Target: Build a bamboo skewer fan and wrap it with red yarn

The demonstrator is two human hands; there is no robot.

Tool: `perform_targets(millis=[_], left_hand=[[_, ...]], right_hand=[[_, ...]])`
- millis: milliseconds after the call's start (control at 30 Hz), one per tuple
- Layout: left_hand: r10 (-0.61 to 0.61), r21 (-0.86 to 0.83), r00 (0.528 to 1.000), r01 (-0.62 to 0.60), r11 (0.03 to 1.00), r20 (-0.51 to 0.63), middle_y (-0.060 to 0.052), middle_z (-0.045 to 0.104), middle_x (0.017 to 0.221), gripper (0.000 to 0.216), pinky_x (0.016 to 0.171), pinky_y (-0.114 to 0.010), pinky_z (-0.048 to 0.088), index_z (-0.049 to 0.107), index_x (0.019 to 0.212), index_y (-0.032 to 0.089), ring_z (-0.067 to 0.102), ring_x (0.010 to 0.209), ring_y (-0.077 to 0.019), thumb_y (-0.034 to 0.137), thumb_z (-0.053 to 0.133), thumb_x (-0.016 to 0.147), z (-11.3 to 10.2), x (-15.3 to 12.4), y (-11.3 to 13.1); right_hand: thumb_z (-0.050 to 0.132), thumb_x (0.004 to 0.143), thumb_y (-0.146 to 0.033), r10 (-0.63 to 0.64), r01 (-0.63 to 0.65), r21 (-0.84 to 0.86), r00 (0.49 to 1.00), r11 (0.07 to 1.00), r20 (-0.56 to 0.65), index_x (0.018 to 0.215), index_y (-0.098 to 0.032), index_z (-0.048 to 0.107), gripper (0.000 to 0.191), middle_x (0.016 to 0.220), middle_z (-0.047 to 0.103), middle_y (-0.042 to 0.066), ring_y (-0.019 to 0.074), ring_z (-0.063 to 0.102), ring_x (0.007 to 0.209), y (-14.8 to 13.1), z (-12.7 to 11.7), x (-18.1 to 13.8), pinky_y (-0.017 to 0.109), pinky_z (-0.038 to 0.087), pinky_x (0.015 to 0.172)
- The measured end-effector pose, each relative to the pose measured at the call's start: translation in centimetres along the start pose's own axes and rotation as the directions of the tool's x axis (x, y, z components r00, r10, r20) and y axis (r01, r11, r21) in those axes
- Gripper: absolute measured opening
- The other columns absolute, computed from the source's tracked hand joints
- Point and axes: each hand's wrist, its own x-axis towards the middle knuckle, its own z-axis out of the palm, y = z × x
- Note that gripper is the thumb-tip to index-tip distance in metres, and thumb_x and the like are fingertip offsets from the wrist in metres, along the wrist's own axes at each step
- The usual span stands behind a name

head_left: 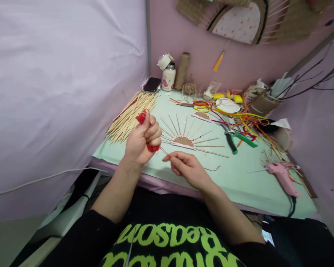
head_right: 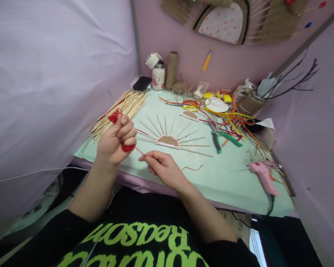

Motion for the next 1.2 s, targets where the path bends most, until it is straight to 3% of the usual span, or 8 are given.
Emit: perform_targets(millis=[100, 233, 400, 533, 667, 800, 933, 1200], left_hand=[[0.046, -0.029, 0.999, -0.047, 0.998, -0.023, 0.008, 0.019, 0.05, 0.039, 0.034, -0.013, 0.016, 0.048, 0.07, 0.016, 0.017, 0.038, -0.0043, 0.03, 0.035, 0.103, -1.5, 0.3, 0.8], [0.04, -0.071, 0.999, -0.042, 0.997, -0.021, 0.008, 0.021, 0.05, 0.038, 0.034, -0.013, 0.017, 0.048, 0.071, 0.016, 0.021, 0.037, -0.0041, 0.031, 0.035, 0.103, -2.3, 0.7, 0.6], [-0.071, -0.042, 0.997, 0.071, 0.997, 0.006, 0.007, 0.035, 0.052, 0.03, 0.036, -0.013, 0.026, 0.049, 0.073, 0.016, 0.032, 0.038, -0.0034, 0.028, 0.045, 0.1, -1.7, 0.9, -0.7], [-0.123, 0.057, 0.992, 0.121, 0.991, 0.038, -0.001, 0.062, 0.071, 0.029, 0.057, -0.022, 0.053, 0.05, 0.072, 0.015, 0.063, 0.061, -0.011, 0.031, 0.051, 0.097, -1.4, 1.0, -1.7], [-0.227, 0.118, 0.963, 0.212, 0.97, 0.143, -0.007, 0.07, 0.091, 0.027, 0.075, -0.036, 0.059, 0.053, 0.073, 0.013, 0.072, 0.082, -0.0195, 0.03, 0.058, 0.093, -1.8, 1.3, -2.5], [-0.306, 0.156, 0.928, 0.277, 0.948, 0.213, -0.004, 0.067, 0.079, 0.023, 0.071, -0.032, 0.059, 0.056, 0.075, 0.013, 0.069, 0.07, -0.015, 0.029, 0.066, 0.088, -2.1, 1.5, -3.5], [-0.365, 0.214, 0.911, 0.325, 0.921, 0.19, 0.001, 0.062, 0.067, 0.026, 0.065, -0.031, 0.058, 0.056, 0.08, 0.014, 0.065, 0.057, -0.0123, 0.034, 0.073, 0.082, -1.8, 1.5, -4.3], [-0.433, 0.326, 0.886, 0.364, 0.873, 0.169, 0.002, 0.062, 0.065, 0.031, 0.054, -0.028, 0.058, 0.055, 0.083, 0.016, 0.057, 0.047, -0.009, 0.042, 0.071, 0.082, -1.4, 1.1, -4.7]], right_hand=[[0.05, 0.095, -0.046, -0.007, -0.027, -0.271, 0.992, 0.962, -0.122, 0.086, -0.017, 0.066, 0.035, 0.059, 0.046, -0.004, 0.0095, 0.041, 0.054, -1.1, -2.2, -2.7, 0.023, 0.033, 0.051], [0.051, 0.096, -0.037, -0.157, 0.014, -0.616, 0.971, 0.788, -0.178, 0.088, -0.021, 0.066, 0.024, 0.077, 0.065, 0.002, 0.0152, 0.058, 0.07, -3.4, -4.4, -5.5, 0.027, 0.043, 0.064], [0.049, 0.098, -0.029, -0.269, 0.165, -0.833, 0.963, 0.529, 0.02, 0.093, -0.022, 0.065, 0.017, 0.086, 0.07, 0.004, 0.0171, 0.063, 0.076, -6.4, -4.9, -6.6, 0.028, 0.045, 0.068], [0.049, 0.099, -0.03, -0.224, 0.284, -0.88, 0.952, 0.381, 0.21, 0.097, -0.024, 0.066, 0.018, 0.088, 0.07, 0.004, 0.0167, 0.064, 0.078, -8.9, -4.7, -5.9, 0.027, 0.044, 0.068], [0.048, 0.099, -0.03, -0.25, 0.321, -0.901, 0.935, 0.291, 0.252, 0.097, -0.024, 0.067, 0.021, 0.091, 0.072, 0.005, 0.0179, 0.065, 0.08, -10.7, -4.2, -4.1, 0.027, 0.044, 0.069], [0.048, 0.098, -0.028, -0.219, 0.262, -0.947, 0.951, 0.187, 0.219, 0.094, -0.021, 0.068, 0.022, 0.086, 0.072, 0.005, 0.0178, 0.064, 0.074, -11.2, -3.5, -2.1, 0.027, 0.04, 0.064], [0.047, 0.097, -0.025, -0.215, 0.187, -0.978, 0.963, 0.097, 0.163, 0.09, -0.02, 0.068, 0.023, 0.084, 0.071, 0.006, 0.0175, 0.063, 0.073, -11.0, -3.1, -1.0, 0.027, 0.036, 0.062], [0.046, 0.098, -0.029, -0.224, 0.088, -0.993, 0.972, 0.082, 0.068, 0.088, -0.019, 0.07, 0.028, 0.083, 0.071, 0.006, 0.0172, 0.061, 0.072, -10.5, -3.6, -0.8, 0.027, 0.032, 0.061]])
